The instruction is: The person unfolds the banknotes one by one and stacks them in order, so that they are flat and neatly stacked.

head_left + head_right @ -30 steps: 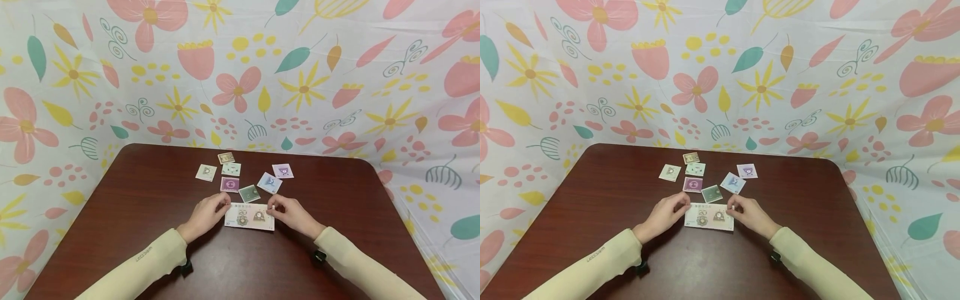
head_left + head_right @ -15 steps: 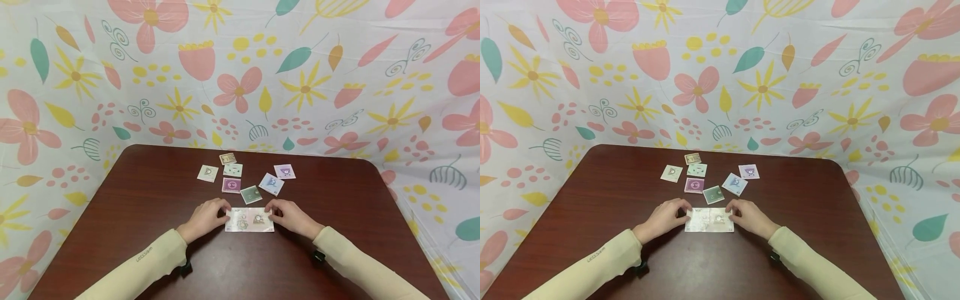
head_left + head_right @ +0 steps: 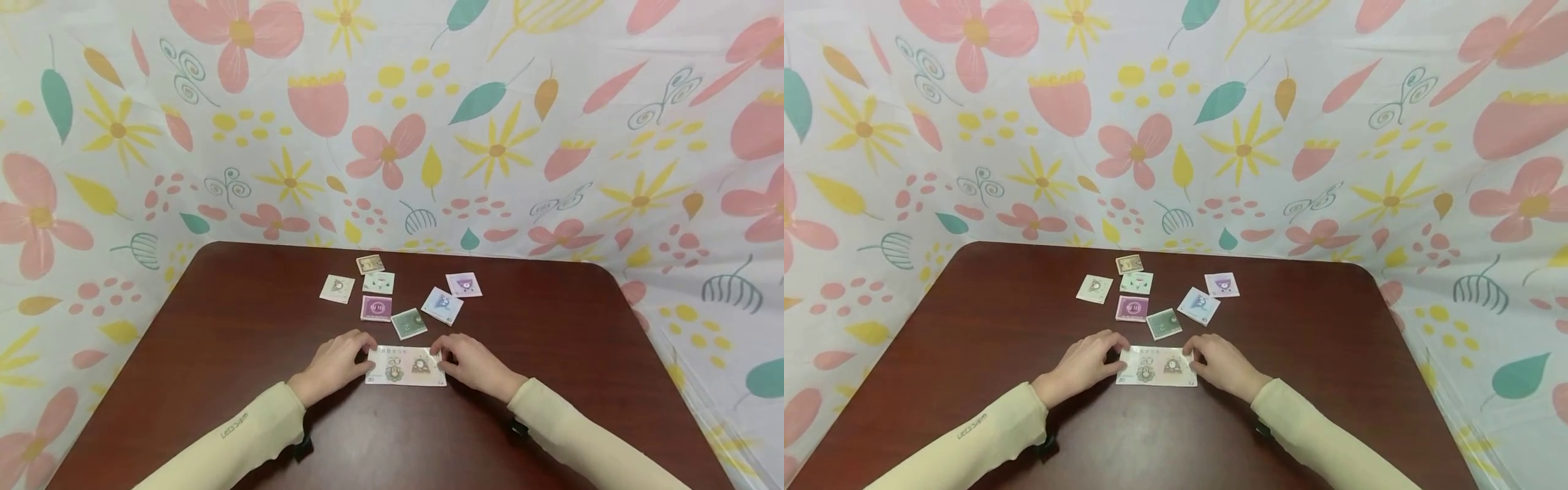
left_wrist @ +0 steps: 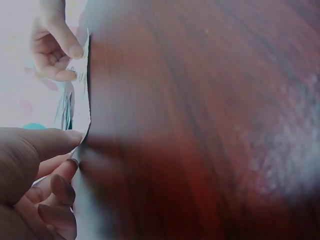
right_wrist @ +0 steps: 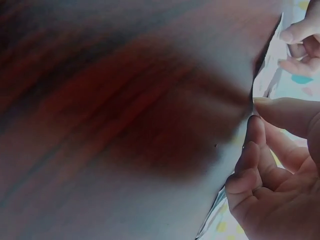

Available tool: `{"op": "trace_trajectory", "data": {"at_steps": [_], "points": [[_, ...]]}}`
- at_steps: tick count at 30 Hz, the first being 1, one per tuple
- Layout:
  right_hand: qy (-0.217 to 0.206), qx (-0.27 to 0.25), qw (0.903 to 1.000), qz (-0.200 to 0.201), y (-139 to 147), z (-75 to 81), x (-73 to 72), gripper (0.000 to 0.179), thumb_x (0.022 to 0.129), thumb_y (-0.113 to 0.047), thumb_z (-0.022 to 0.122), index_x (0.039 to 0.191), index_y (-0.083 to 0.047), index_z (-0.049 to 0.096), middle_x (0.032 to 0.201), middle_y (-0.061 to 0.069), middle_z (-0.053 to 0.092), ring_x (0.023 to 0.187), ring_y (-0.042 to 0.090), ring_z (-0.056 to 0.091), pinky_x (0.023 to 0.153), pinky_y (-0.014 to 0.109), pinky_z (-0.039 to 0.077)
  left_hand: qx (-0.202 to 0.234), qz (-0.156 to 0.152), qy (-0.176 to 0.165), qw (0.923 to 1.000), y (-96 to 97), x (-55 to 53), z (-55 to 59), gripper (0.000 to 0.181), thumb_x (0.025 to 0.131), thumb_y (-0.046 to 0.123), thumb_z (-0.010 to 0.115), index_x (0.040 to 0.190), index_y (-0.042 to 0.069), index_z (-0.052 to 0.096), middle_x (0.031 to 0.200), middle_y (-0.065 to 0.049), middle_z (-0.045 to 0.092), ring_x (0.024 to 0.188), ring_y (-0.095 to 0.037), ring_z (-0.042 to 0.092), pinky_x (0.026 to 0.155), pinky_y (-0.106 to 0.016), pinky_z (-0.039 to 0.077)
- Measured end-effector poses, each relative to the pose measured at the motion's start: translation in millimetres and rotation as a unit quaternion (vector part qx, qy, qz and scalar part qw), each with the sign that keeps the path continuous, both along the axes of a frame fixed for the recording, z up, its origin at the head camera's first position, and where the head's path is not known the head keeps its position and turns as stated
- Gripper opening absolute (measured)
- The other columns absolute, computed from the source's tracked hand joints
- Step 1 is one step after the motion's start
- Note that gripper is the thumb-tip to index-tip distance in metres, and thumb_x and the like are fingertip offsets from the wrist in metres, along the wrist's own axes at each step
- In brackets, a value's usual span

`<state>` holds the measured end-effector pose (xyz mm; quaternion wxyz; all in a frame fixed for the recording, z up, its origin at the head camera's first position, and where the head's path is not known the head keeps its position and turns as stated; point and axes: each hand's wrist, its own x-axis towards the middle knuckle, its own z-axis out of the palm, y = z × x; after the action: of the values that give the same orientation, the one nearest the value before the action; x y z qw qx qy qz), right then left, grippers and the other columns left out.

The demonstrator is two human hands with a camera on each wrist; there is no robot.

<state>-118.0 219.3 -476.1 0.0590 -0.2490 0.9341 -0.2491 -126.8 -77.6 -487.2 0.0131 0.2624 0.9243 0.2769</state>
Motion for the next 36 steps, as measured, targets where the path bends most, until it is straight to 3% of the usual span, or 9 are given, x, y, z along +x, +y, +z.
{"op": "trace_trajectory", "data": {"at_steps": [10,15,20,23,27,32,36], "points": [[-0.005,0.037,0.9992,-0.017,0.3,4.5,2.3,0.023,0.089,-0.008,0.081,0.11,-0.011,0.071,0.081,-0.007,0.05,0.077,0.011,0.047,0.063,0.025,0.042,-0.022,-0.018,0.027,0.9992,-3.3,-1.9,2.0,0.026,0.084,0.019,0.087,0.105,0.012,0.075,0.099,0.001,0.064,0.082,-0.016,0.064,0.068,-0.038,0.054],[-0.014,0.02,0.9997,0.008,4.2,7.3,-1.2,0.021,0.09,-0.009,0.081,0.108,-0.012,0.071,0.083,-0.006,0.053,0.079,0.011,0.049,0.066,0.025,0.044,-0.035,-0.026,0.023,0.9988,-5.0,-1.8,1.4,0.029,0.084,0.022,0.088,0.108,0.013,0.075,0.102,0.0,0.064,0.083,-0.015,0.062,0.069,-0.038,0.053],[0.01,-0.014,0.9998,0.01,12.1,8.5,-13.3,0.014,0.091,-0.008,0.077,0.104,-0.008,0.072,0.086,-0.005,0.062,0.081,0.012,0.057,0.073,0.03,0.051,-0.038,-0.026,0.022,0.9987,-5.6,-1.3,0.1,0.029,0.085,0.023,0.087,0.109,0.014,0.074,0.104,0.001,0.064,0.082,-0.015,0.062,0.069,-0.038,0.053],[0.033,-0.023,0.999,-0.021,18.4,7.1,-25.7,0.012,0.093,-0.007,0.076,0.104,-0.006,0.073,0.088,-0.003,0.067,0.082,0.014,0.062,0.077,0.036,0.054,-0.039,-0.025,0.024,0.9986,-6.2,-0.9,0.6,0.029,0.084,0.022,0.087,0.109,0.014,0.074,0.103,0.001,0.064,0.081,-0.015,0.061,0.068,-0.037,0.053],[0.059,0.002,0.9955,-0.074,27.6,4.2,-46.0,0.012,0.093,-0.009,0.075,0.104,-0.005,0.073,0.09,0.002,0.07,0.084,0.018,0.065,0.08,0.043,0.055,-0.043,-0.026,0.024,0.9985,-6.5,-1.0,2.0,0.029,0.085,0.022,0.087,0.108,0.013,0.074,0.102,0.001,0.063,0.08,-0.015,0.061,0.068,-0.037,0.052],[0.048,0.033,0.9872,-0.148,35.4,2.5,-66.1,0.016,0.094,-0.014,0.076,0.104,-0.002,0.072,0.093,0.01,0.069,0.086,0.025,0.066,0.078,0.047,0.055,-0.045,-0.026,0.023,0.9984,-6.0,-1.0,3.3,0.029,0.085,0.022,0.087,0.109,0.013,0.074,0.103,0.0,0.063,0.08,-0.015,0.061,0.068,-0.038,0.053],[0.032,0.043,0.9818,-0.182,38.1,0.6,-73.4,0.023,0.094,-0.019,0.077,0.107,0.0,0.072,0.096,0.014,0.069,0.088,0.028,0.066,0.078,0.049,0.055,-0.046,-0.028,0.021,0.9983,-5.7,-0.1,1.8,0.029,0.085,0.023,0.087,0.109,0.014,0.074,0.104,0.0,0.064,0.08,-0.015,0.06,0.068,-0.038,0.053]]}}
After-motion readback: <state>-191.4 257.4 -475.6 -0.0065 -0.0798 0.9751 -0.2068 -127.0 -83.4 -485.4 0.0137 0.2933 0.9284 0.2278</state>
